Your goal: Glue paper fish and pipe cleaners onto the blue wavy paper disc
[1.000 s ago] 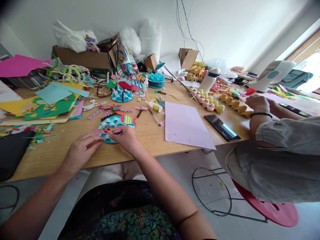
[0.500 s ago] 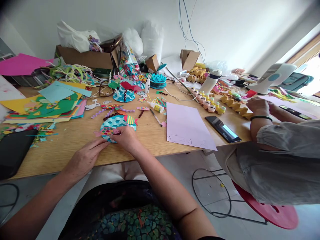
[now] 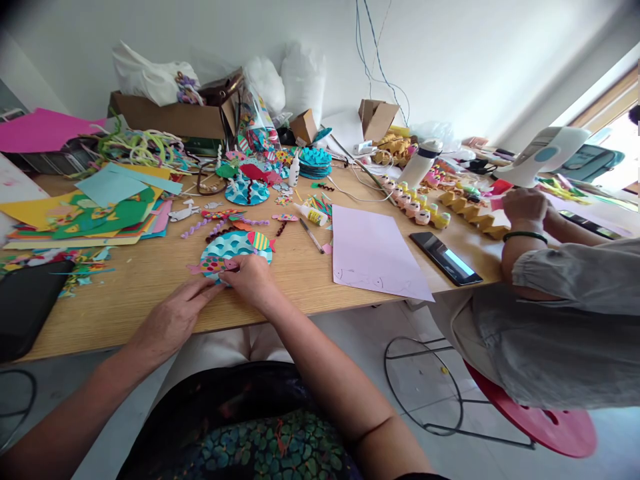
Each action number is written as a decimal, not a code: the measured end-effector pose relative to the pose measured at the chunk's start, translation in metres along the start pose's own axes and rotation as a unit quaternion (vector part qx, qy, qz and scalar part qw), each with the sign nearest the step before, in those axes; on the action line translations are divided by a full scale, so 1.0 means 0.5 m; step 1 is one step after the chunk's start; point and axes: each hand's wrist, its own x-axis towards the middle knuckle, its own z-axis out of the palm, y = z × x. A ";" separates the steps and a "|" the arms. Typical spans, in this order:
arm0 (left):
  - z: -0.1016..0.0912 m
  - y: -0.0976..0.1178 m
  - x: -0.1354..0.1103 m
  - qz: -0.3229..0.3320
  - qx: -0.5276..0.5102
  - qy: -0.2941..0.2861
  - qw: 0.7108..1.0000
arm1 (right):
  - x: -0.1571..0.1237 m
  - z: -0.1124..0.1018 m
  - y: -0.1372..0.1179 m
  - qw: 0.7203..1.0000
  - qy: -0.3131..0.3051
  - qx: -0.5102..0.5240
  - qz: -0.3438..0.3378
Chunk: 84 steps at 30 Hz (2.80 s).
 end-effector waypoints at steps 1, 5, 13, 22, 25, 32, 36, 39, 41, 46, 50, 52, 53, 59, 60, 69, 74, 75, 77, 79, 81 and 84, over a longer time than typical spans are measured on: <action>0.001 0.001 0.000 -0.004 0.002 -0.005 1.000 | 0.000 0.000 0.001 1.000 0.000 0.002 -0.001; 0.004 0.005 0.001 -0.021 0.003 -0.015 1.000 | -0.001 0.000 0.002 1.000 0.001 0.001 0.001; 0.004 0.007 0.009 -0.030 -0.043 -0.009 0.999 | -0.002 0.003 0.001 1.000 0.010 -0.012 -0.004; -0.002 0.012 0.015 -0.029 -0.042 0.001 0.999 | 0.001 0.013 0.011 0.999 0.038 -0.005 -0.030; -0.002 0.013 0.014 -0.031 -0.036 -0.002 0.999 | -0.005 0.013 0.005 0.999 0.033 -0.012 -0.030; 0.012 0.013 0.008 -0.047 -0.033 0.023 0.998 | -0.026 -0.074 0.025 0.997 0.079 -0.002 -0.002; 0.016 0.010 0.007 -0.036 -0.026 0.026 0.999 | -0.012 -0.128 0.087 0.993 0.109 0.002 0.050; 0.016 0.008 0.007 -0.025 -0.025 0.033 0.999 | -0.002 -0.133 0.111 0.993 0.078 0.051 0.070; 0.015 0.007 0.007 -0.020 -0.023 0.035 0.999 | 0.000 -0.127 0.110 0.992 0.081 0.072 0.071; 0.011 0.007 0.012 -0.007 -0.018 0.036 0.999 | -0.007 -0.108 0.078 0.991 0.071 0.100 0.063; 0.012 0.008 0.015 -0.020 -0.026 0.039 0.999 | -0.016 -0.083 0.056 0.999 0.029 0.023 0.021; 0.012 0.008 0.015 -0.030 -0.030 0.036 0.998 | -0.019 -0.069 0.048 0.999 0.031 -0.027 0.009; 0.012 0.009 0.014 -0.033 -0.031 0.034 0.998 | -0.020 -0.063 0.044 0.998 0.037 -0.050 0.002; 0.012 0.011 0.012 -0.033 -0.027 0.038 0.998 | -0.034 -0.041 0.035 0.987 0.046 -0.137 -0.065; 0.012 0.011 0.012 -0.032 -0.028 0.037 0.998 | -0.037 -0.039 0.036 0.985 0.041 -0.152 -0.066; 0.011 0.014 0.011 -0.048 -0.045 0.026 0.998 | -0.048 -0.029 0.035 0.961 0.002 -0.274 -0.037; 0.011 0.015 0.011 -0.048 -0.045 0.027 0.997 | -0.051 -0.036 0.030 0.938 -0.036 -0.339 -0.066; 0.011 0.015 0.011 -0.048 -0.043 0.029 0.998 | -0.052 -0.037 0.029 0.931 -0.043 -0.355 -0.074; 0.011 0.016 0.011 -0.046 -0.038 0.032 0.998 | -0.053 -0.040 0.028 0.917 -0.059 -0.383 -0.091; 0.010 0.016 0.011 -0.041 -0.034 0.032 0.998 | -0.054 -0.042 0.025 0.906 -0.071 -0.402 -0.109; 0.010 0.015 0.011 -0.037 -0.033 0.031 0.998 | -0.055 -0.043 0.019 0.899 -0.083 -0.412 -0.125; 0.010 0.014 0.012 -0.038 -0.034 0.033 0.998 | -0.059 -0.044 0.008 0.890 -0.099 -0.423 -0.139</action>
